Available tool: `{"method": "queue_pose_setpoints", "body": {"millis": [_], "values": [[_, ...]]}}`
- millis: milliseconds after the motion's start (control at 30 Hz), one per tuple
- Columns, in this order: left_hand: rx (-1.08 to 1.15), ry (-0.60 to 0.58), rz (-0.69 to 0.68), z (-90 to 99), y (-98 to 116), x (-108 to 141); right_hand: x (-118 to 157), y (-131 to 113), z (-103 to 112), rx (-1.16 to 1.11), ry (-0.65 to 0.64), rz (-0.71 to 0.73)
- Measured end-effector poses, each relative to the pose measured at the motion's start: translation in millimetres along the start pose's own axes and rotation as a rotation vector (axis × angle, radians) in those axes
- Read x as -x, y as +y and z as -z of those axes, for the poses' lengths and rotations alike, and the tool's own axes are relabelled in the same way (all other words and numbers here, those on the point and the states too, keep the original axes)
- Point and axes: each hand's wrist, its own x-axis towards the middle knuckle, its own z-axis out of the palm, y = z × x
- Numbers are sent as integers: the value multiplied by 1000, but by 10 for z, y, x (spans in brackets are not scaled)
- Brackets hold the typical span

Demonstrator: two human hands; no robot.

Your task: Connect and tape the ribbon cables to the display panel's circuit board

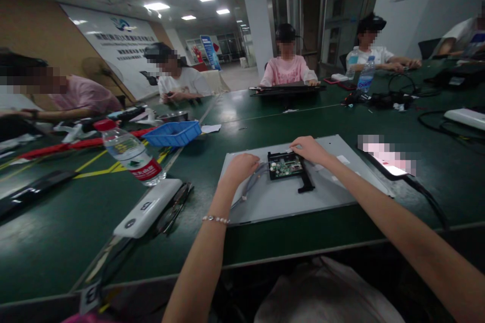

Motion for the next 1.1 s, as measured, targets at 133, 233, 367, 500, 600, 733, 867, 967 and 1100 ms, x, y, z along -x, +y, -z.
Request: {"method": "queue_pose_setpoints", "body": {"millis": [133, 233, 367, 500, 600, 733, 867, 967, 1100], "values": [[-107, -7, -53, -19, 19, -8, 12, -11, 26, -7, 22, -17], [-130, 37, -40, -31, 91, -10, 13, -3, 27, -12, 33, -12], [-110, 67, -6, -37, 261, -9, 16, 20, 26, -3, 34, -26], [-80, 68, -5, -50, 410, -14, 25, 42, 19, -3, 44, -39], [-63, 79, 18, -64, 460, -20, 26, 51, 5, -17, 40, -33], [-53, 100, 51, -71, 475, -16, 22, 48, -16, -31, 29, -37], [-27, 66, 86, -53, 526, 10, 20, 42, -18, -21, 14, -53], [10, 35, 107, -40, 614, 51, 22, 36, -11, -21, 17, -47], [61, 18, 99, -43, 760, 137, 25, 18, -25, -35, 17, -19]]}}
